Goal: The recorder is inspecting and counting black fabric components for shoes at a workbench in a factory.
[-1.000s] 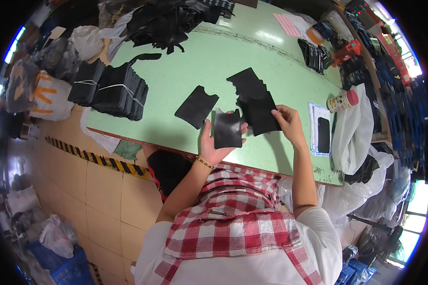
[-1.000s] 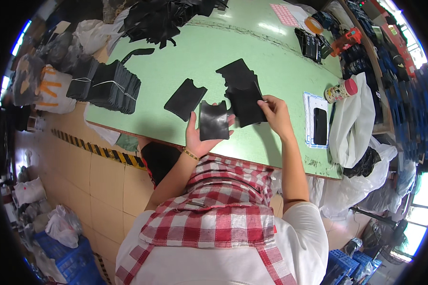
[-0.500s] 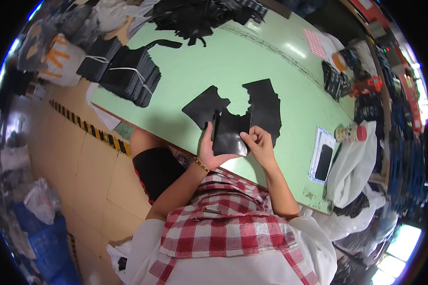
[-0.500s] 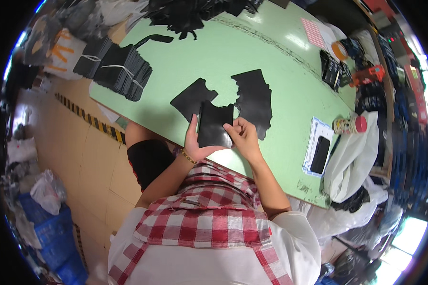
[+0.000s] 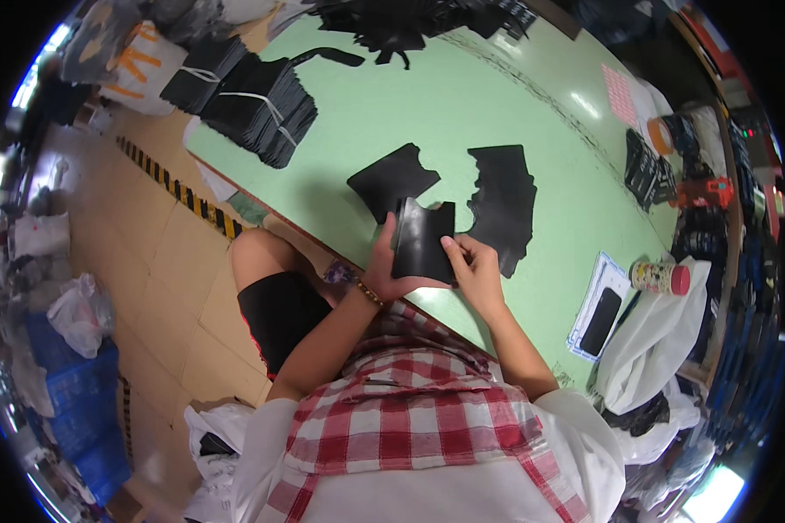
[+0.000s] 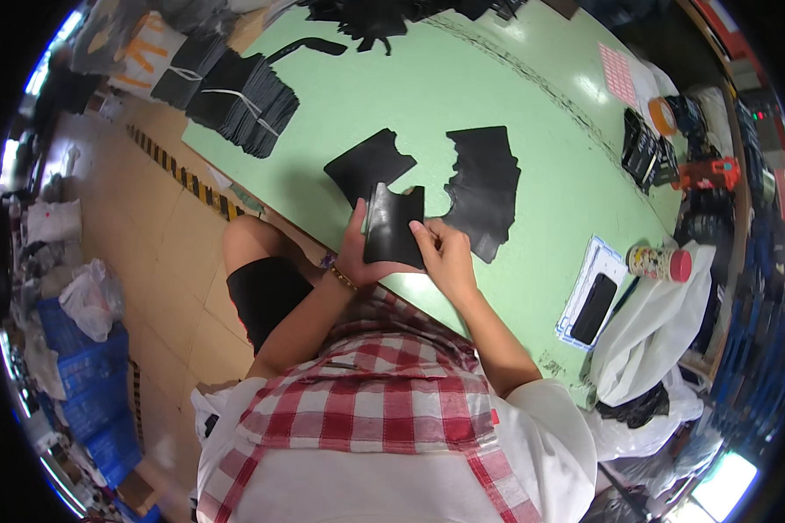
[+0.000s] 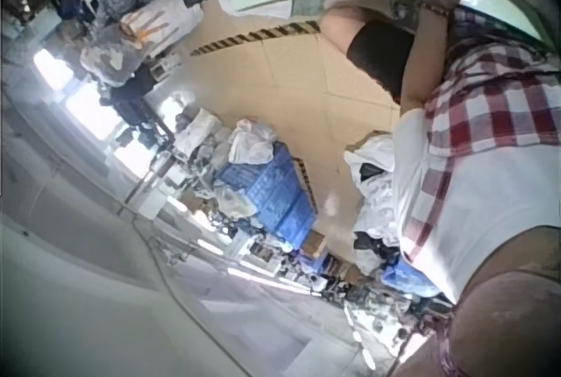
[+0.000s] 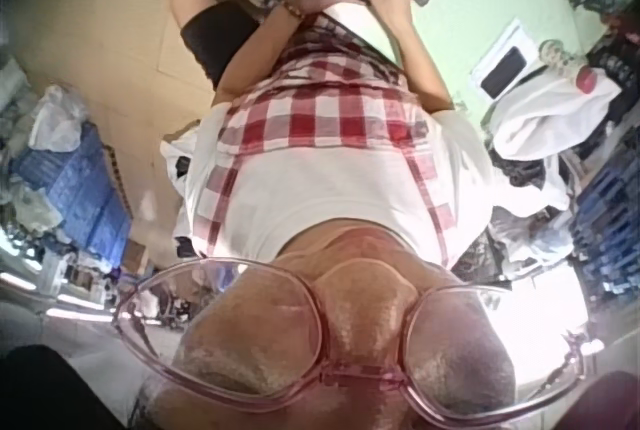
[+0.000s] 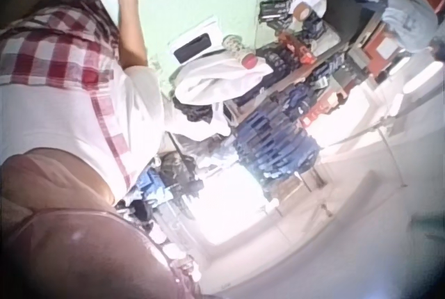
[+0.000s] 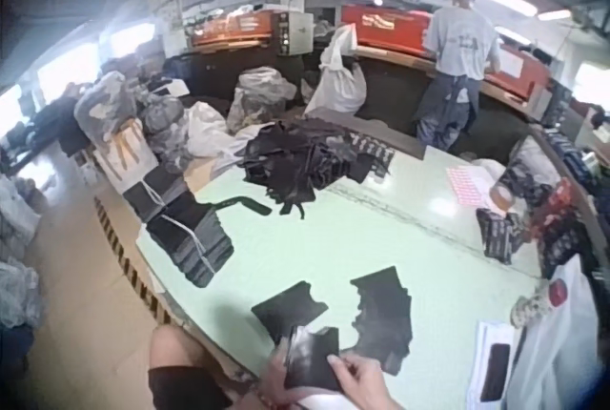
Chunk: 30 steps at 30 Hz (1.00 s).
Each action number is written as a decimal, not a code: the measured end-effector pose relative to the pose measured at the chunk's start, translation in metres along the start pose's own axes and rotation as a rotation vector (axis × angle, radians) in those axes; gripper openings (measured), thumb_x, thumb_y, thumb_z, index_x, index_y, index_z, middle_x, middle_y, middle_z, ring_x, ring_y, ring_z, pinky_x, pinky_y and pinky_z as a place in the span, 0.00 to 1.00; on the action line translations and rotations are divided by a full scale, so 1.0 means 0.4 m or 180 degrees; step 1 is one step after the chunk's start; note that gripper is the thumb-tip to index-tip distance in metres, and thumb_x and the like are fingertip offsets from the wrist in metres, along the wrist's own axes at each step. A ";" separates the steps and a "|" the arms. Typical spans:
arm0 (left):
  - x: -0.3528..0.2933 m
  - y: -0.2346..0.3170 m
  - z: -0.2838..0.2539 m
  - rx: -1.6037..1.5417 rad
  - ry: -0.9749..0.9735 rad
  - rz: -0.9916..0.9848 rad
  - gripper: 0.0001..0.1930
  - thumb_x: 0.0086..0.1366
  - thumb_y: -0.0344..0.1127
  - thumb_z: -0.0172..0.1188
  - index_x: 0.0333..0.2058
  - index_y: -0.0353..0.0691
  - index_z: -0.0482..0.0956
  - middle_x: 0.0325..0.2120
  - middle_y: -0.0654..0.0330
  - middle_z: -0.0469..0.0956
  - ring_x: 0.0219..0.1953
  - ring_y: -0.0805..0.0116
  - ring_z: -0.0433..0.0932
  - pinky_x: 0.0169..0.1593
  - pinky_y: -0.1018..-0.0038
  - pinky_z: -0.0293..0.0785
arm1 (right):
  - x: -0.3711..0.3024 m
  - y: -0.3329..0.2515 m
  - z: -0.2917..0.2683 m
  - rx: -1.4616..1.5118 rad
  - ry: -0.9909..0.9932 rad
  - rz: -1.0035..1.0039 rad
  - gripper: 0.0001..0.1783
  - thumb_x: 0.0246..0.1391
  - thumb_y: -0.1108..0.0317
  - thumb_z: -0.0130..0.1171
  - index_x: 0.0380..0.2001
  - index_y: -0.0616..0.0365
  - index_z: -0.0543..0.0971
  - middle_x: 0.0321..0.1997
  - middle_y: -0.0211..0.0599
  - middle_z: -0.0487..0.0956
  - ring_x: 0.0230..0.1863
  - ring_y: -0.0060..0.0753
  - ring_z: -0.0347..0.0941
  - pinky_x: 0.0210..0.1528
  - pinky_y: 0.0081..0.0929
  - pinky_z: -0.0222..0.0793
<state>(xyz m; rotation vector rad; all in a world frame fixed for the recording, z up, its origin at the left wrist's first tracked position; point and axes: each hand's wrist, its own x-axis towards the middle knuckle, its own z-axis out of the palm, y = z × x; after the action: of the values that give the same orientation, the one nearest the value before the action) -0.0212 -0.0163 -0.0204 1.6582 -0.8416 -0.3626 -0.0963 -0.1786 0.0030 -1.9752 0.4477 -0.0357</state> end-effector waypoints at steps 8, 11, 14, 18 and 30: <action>0.015 -0.031 0.010 -0.5882 -0.0880 -0.1923 0.38 0.63 0.70 0.37 0.66 0.58 0.52 0.65 0.47 0.54 0.65 0.42 0.54 0.60 0.29 0.44 | 0.048 0.052 -0.141 -0.1863 0.1005 -0.0672 0.22 0.45 0.65 0.66 0.44 0.60 0.74 0.44 0.43 0.73 0.47 0.47 0.67 0.47 0.34 0.65; 0.015 -0.035 0.017 -0.5903 -0.0933 -0.1910 0.38 0.63 0.70 0.39 0.65 0.55 0.54 0.63 0.47 0.58 0.63 0.43 0.58 0.61 0.33 0.48 | 0.034 0.079 -0.154 -0.1973 0.0902 -0.0696 0.29 0.41 0.63 0.70 0.47 0.58 0.72 0.48 0.41 0.71 0.50 0.46 0.65 0.48 0.37 0.63; 0.013 -0.025 0.006 -0.5877 -0.1009 -0.2046 0.40 0.62 0.71 0.39 0.65 0.52 0.54 0.63 0.47 0.58 0.63 0.45 0.59 0.62 0.37 0.51 | 0.012 0.064 -0.140 -0.2166 0.1106 0.0195 0.32 0.36 0.57 0.74 0.44 0.58 0.72 0.45 0.41 0.73 0.49 0.44 0.66 0.49 0.38 0.59; 0.014 -0.036 0.006 -0.5915 -0.1133 -0.2039 0.40 0.62 0.71 0.38 0.65 0.51 0.55 0.63 0.47 0.57 0.63 0.44 0.59 0.62 0.38 0.52 | -0.013 0.097 -0.139 -0.1406 0.1554 0.0485 0.24 0.35 0.57 0.75 0.29 0.61 0.73 0.24 0.38 0.76 0.26 0.39 0.72 0.33 0.33 0.66; 0.013 -0.048 0.013 -0.6120 -0.1380 -0.1913 0.42 0.61 0.72 0.39 0.65 0.46 0.55 0.63 0.40 0.54 0.65 0.44 0.55 0.63 0.37 0.47 | -0.092 0.120 -0.130 -0.1594 0.2422 0.0085 0.14 0.53 0.64 0.62 0.30 0.68 0.80 0.19 0.48 0.76 0.20 0.38 0.71 0.28 0.31 0.67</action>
<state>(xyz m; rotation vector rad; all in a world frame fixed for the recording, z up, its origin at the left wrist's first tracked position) -0.0149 -0.0226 -0.0388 -0.0855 0.0240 -1.3966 -0.1563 -0.2295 -0.0100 -2.4034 1.0507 -0.7387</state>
